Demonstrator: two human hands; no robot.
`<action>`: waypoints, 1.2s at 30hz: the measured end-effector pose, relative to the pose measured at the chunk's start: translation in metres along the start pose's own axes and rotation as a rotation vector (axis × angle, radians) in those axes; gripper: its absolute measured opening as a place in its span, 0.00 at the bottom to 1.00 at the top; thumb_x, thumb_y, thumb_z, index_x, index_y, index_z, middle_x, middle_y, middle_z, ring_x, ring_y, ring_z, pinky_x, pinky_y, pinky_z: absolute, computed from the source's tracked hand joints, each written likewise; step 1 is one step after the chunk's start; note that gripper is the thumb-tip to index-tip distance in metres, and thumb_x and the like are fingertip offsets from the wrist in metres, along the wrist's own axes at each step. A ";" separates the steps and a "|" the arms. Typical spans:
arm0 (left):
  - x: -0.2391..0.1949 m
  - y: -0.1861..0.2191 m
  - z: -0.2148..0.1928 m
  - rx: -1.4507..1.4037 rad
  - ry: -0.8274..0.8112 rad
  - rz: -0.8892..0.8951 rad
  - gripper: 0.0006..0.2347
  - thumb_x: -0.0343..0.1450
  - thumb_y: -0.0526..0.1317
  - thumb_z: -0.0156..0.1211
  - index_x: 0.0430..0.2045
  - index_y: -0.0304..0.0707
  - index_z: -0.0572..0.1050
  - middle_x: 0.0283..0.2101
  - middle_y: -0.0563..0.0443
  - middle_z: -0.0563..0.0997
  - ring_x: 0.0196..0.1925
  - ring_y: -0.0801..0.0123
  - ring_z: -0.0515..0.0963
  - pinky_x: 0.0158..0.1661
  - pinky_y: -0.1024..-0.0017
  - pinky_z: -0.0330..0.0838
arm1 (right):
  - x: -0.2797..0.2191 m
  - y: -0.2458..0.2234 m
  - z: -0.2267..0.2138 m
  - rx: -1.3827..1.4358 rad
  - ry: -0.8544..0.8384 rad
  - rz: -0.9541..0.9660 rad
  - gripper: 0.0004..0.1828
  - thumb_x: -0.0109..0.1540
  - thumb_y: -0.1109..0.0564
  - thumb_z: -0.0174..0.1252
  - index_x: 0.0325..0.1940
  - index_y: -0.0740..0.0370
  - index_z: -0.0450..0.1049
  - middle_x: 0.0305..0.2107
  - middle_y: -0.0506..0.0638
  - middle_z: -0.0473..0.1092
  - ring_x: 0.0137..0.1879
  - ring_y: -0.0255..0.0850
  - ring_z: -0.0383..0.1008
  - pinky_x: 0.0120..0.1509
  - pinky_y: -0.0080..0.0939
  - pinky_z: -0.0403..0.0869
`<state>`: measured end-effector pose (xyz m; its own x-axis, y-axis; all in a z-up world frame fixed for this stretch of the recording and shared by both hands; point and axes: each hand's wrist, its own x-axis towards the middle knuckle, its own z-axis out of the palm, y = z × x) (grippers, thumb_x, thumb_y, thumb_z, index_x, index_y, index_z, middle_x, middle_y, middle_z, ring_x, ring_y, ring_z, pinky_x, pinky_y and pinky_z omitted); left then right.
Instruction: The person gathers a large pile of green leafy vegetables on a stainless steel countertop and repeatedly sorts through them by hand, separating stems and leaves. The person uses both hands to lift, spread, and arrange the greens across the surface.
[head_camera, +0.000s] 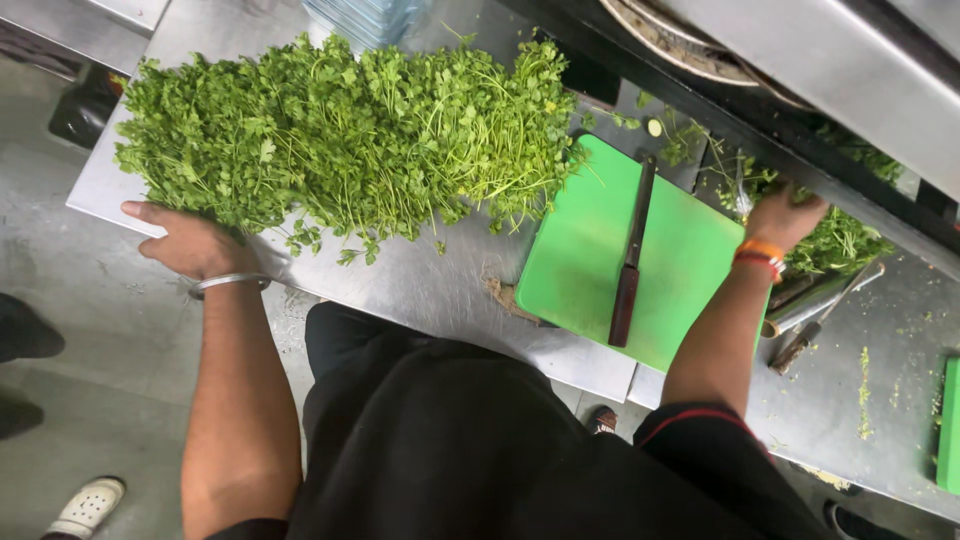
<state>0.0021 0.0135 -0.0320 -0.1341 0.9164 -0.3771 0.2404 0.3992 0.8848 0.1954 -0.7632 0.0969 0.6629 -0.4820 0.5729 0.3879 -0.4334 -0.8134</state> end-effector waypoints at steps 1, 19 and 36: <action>0.000 -0.001 -0.002 0.007 -0.007 -0.007 0.38 0.70 0.68 0.43 0.54 0.23 0.67 0.52 0.28 0.80 0.51 0.45 0.84 0.52 0.61 0.78 | -0.018 0.003 -0.007 -0.171 -0.044 -0.039 0.18 0.59 0.70 0.56 0.54 0.65 0.70 0.45 0.48 0.75 0.48 0.38 0.78 0.52 0.37 0.80; -0.021 0.005 -0.009 0.076 0.071 0.132 0.36 0.71 0.66 0.46 0.49 0.21 0.65 0.48 0.22 0.76 0.49 0.35 0.78 0.50 0.50 0.72 | -0.212 -0.230 0.225 -0.219 -0.899 -0.308 0.07 0.66 0.65 0.60 0.48 0.66 0.77 0.42 0.57 0.74 0.47 0.49 0.76 0.51 0.45 0.75; -0.057 0.087 -0.057 0.421 -0.174 0.913 0.32 0.70 0.52 0.65 0.59 0.22 0.62 0.56 0.30 0.73 0.58 0.40 0.71 0.58 0.51 0.63 | -0.303 -0.326 0.260 -0.049 -1.211 -0.230 0.11 0.63 0.60 0.59 0.49 0.65 0.76 0.45 0.57 0.74 0.51 0.52 0.76 0.55 0.45 0.74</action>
<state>-0.0240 -0.0060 0.0821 0.4033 0.8538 0.3292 0.5042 -0.5075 0.6987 0.0350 -0.2779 0.1622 0.7582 0.6143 0.2187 0.5671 -0.4557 -0.6861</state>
